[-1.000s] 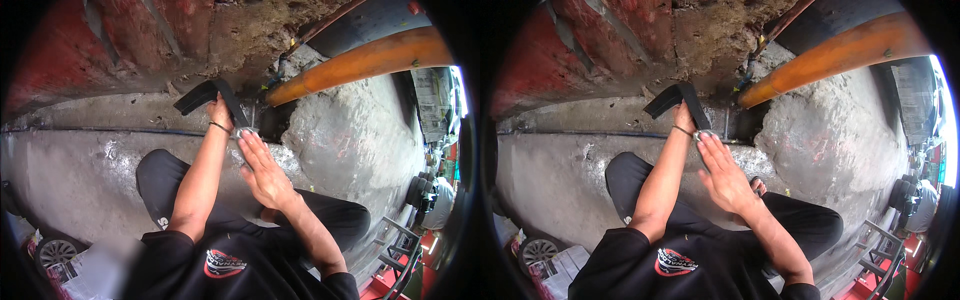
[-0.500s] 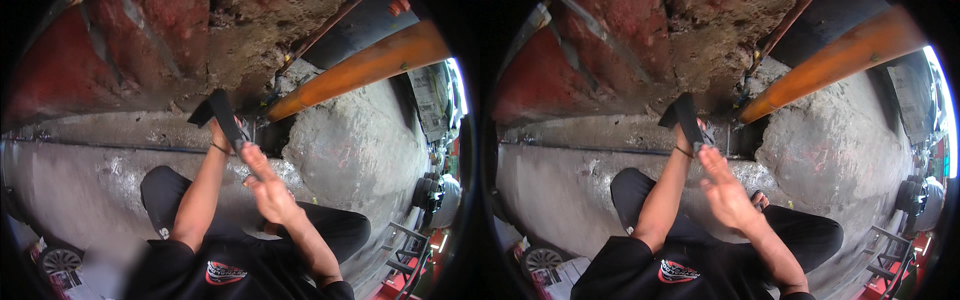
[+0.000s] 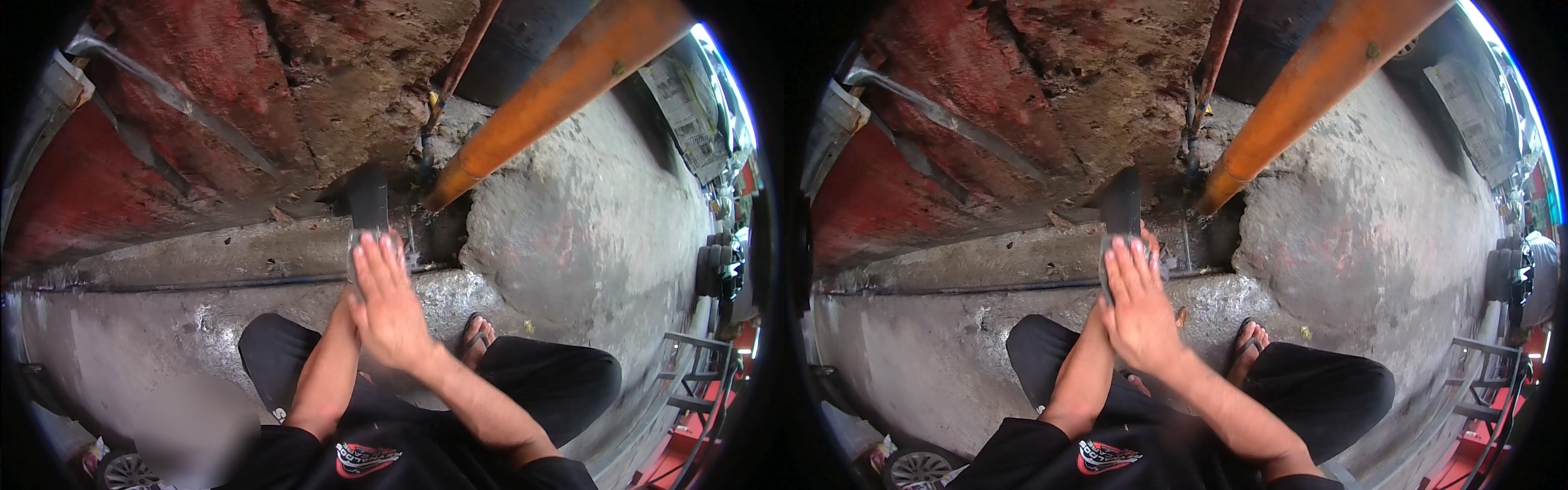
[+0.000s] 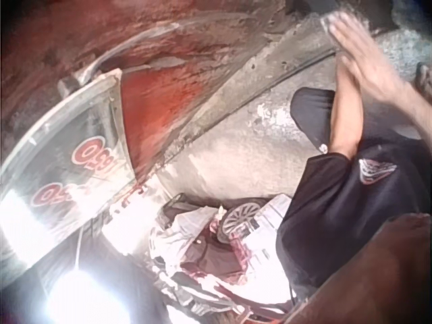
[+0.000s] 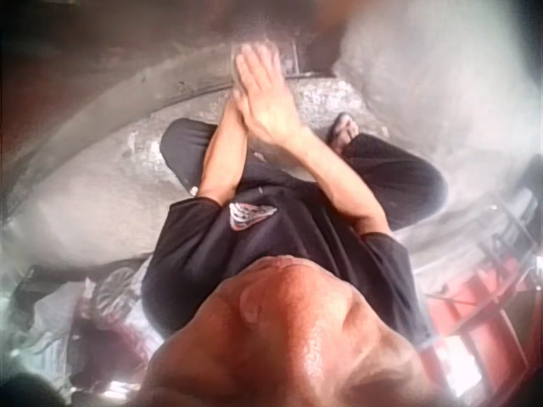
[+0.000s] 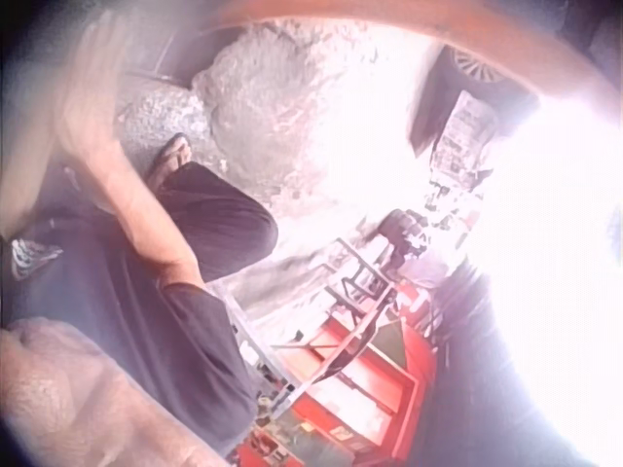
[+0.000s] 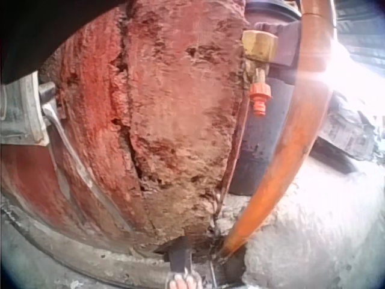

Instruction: The person sands a black plastic car part using a sanding block, repeatedly rubbing the surface against a concrete floor and a wooden beam. They handle multiple parts, moving them between the floor and a nearby car.

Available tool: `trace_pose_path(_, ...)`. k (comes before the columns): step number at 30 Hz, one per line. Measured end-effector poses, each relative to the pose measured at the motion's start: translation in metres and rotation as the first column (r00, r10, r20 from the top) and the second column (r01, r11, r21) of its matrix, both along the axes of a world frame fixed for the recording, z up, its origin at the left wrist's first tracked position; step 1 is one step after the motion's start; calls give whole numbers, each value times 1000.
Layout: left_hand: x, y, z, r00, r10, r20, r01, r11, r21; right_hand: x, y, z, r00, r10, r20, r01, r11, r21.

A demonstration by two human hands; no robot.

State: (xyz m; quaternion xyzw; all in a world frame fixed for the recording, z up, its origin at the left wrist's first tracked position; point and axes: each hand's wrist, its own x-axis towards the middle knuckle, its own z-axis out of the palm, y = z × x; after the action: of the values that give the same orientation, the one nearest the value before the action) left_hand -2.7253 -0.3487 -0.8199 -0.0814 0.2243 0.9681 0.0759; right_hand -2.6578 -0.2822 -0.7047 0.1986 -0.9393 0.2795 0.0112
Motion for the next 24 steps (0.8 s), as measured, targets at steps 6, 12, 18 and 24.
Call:
trace_pose_path(6, -4, 18, 12, 994, -83, -70, 51, 926, -375, -113, 39, 8, 980, -170, -105, 161, 983, -91)
trace_pose_path(12, -4, 15, 27, 999, 21, -35, -27, 984, -175, -31, 21, -1, 986, -135, -100, 131, 990, -50)
trace_pose_path(18, -9, 10, 3, 946, -254, -202, -21, 573, -820, -126, 87, 29, 845, -82, 528, 485, 534, -692)
trace_pose_path(24, -20, -5, 12, 953, -105, -283, -117, 735, -668, -89, 71, 23, 904, -223, 366, 428, 509, -747)
